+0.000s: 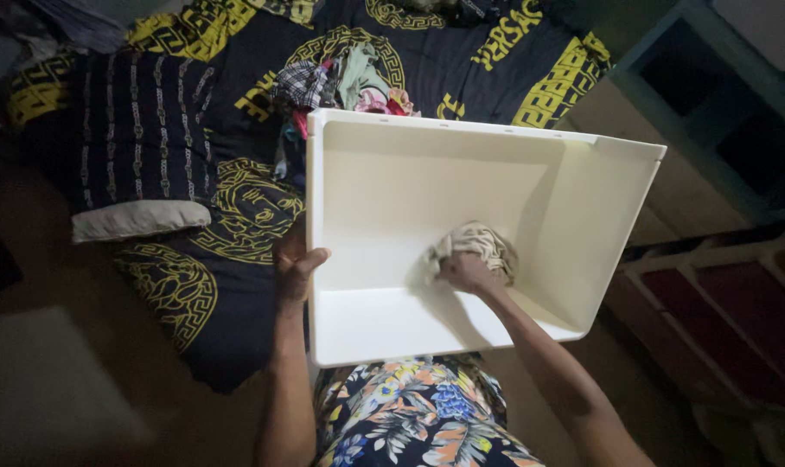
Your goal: The person wipes the interior surfaces of a white plastic container using a cloth. They hold the container with one hand and scrub the sides and bottom with the other, moving the cloth across different areas throughout the clip.
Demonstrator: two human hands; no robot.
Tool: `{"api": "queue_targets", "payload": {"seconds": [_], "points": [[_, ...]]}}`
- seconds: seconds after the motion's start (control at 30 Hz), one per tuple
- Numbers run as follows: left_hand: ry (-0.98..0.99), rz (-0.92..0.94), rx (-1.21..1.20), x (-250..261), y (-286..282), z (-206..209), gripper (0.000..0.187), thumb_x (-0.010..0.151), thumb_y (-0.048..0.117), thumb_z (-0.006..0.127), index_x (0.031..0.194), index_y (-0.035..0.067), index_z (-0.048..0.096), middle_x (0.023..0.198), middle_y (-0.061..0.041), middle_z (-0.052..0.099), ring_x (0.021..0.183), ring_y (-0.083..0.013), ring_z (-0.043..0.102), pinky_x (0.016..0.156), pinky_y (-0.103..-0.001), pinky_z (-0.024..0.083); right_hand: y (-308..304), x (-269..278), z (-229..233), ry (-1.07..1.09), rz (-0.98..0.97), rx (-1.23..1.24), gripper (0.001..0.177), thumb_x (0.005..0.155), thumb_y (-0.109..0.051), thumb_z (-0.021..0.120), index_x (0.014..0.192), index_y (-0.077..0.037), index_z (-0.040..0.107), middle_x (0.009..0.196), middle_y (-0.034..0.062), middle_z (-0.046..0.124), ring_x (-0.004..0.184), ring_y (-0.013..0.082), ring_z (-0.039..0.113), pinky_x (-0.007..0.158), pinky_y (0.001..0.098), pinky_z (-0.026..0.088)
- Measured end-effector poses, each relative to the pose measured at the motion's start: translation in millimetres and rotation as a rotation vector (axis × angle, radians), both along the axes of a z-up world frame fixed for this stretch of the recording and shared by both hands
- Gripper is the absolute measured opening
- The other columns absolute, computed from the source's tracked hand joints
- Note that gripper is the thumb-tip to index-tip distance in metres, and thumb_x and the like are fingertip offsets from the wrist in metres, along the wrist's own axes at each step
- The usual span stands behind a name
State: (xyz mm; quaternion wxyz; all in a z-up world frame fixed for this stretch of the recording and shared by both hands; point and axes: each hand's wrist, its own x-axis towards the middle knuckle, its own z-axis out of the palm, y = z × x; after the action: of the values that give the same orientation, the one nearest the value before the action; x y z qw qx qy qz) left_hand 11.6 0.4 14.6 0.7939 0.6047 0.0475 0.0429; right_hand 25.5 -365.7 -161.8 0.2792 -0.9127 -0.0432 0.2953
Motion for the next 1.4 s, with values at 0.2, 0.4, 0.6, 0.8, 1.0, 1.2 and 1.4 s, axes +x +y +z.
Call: {"api": "queue_targets", "payload": {"seconds": [0.2, 0.4, 0.6, 0.8, 1.0, 1.2, 1.4], "points": [[-0.020, -0.033, -0.016, -4, 0, 2, 0.059, 0.075, 0.001, 0.068, 0.134, 0.004, 0.067, 0.118, -0.002, 0.072, 0.104, -0.0139, 0.064, 0.094, -0.033, 0.054, -27, 36, -36, -0.464, -0.716, 0.244, 0.050, 0.090, -0.043, 0.068, 0.120, -0.003, 0.066, 0.118, 0.0252, 0.060, 0.103, 0.0387, 0.059, 0.086, 0.0502, 0.049], [0.157, -0.062, 0.016, -2, 7, -35, 0.034, 0.083, 0.002, 0.074, 0.117, -0.004, 0.072, 0.105, -0.007, 0.071, 0.094, -0.0185, 0.064, 0.086, -0.036, 0.054, 73, 40, -42, -0.849, -0.446, -0.076, 0.061, 0.097, -0.039, 0.064, 0.136, 0.005, 0.054, 0.149, 0.0391, 0.039, 0.136, 0.0563, 0.038, 0.113, 0.0668, 0.027], [0.033, -0.088, 0.038, -1, -7, -19, 0.052, 0.075, 0.007, 0.071, 0.127, 0.003, 0.065, 0.115, -0.002, 0.068, 0.105, -0.0139, 0.062, 0.091, -0.031, 0.052, 215, 49, 70, -0.808, -0.133, 0.167, 0.070, 0.084, -0.020, 0.069, 0.151, -0.022, 0.051, 0.166, 0.0280, 0.011, 0.151, 0.0539, 0.006, 0.114, 0.0745, 0.015], [0.021, -0.109, 0.015, -7, -6, 2, 0.064, 0.075, 0.009, 0.066, 0.138, 0.003, 0.063, 0.118, -0.003, 0.071, 0.108, -0.0148, 0.064, 0.095, -0.033, 0.054, 204, 116, 151, -0.818, 0.051, -0.018, 0.078, 0.083, -0.014, 0.067, 0.157, -0.022, 0.046, 0.170, 0.0189, 0.016, 0.156, 0.0405, 0.011, 0.120, 0.0639, 0.016], [-0.034, -0.149, -0.079, 0, -10, 11, 0.062, 0.077, 0.007, 0.066, 0.139, 0.003, 0.062, 0.122, -0.004, 0.071, 0.108, -0.0141, 0.064, 0.096, -0.032, 0.052, 151, 126, 114, -1.078, -0.021, 0.015, 0.064, 0.086, -0.017, 0.068, 0.148, -0.023, 0.054, 0.165, 0.0139, 0.035, 0.152, 0.0377, 0.027, 0.120, 0.0584, 0.020], [-0.016, -0.107, 0.002, 2, -4, -5, 0.055, 0.077, 0.004, 0.066, 0.132, 0.001, 0.067, 0.118, -0.004, 0.072, 0.107, -0.0140, 0.065, 0.096, -0.032, 0.053, 76, 144, 46, -0.652, -0.557, 0.379, 0.036, 0.099, -0.008, 0.064, 0.133, -0.018, 0.066, 0.130, 0.0058, 0.071, 0.116, 0.0237, 0.064, 0.103, 0.0405, 0.051], [0.064, 0.000, 0.123, 9, 1, -39, 0.039, 0.081, 0.002, 0.075, 0.119, -0.004, 0.072, 0.100, -0.007, 0.071, 0.092, -0.0189, 0.065, 0.084, -0.036, 0.055, 115, 119, 135, -1.104, -0.361, 0.391, 0.063, 0.082, 0.008, 0.062, 0.142, -0.008, 0.053, 0.148, 0.0145, 0.057, 0.135, 0.0374, 0.046, 0.117, 0.0479, 0.043]]}}
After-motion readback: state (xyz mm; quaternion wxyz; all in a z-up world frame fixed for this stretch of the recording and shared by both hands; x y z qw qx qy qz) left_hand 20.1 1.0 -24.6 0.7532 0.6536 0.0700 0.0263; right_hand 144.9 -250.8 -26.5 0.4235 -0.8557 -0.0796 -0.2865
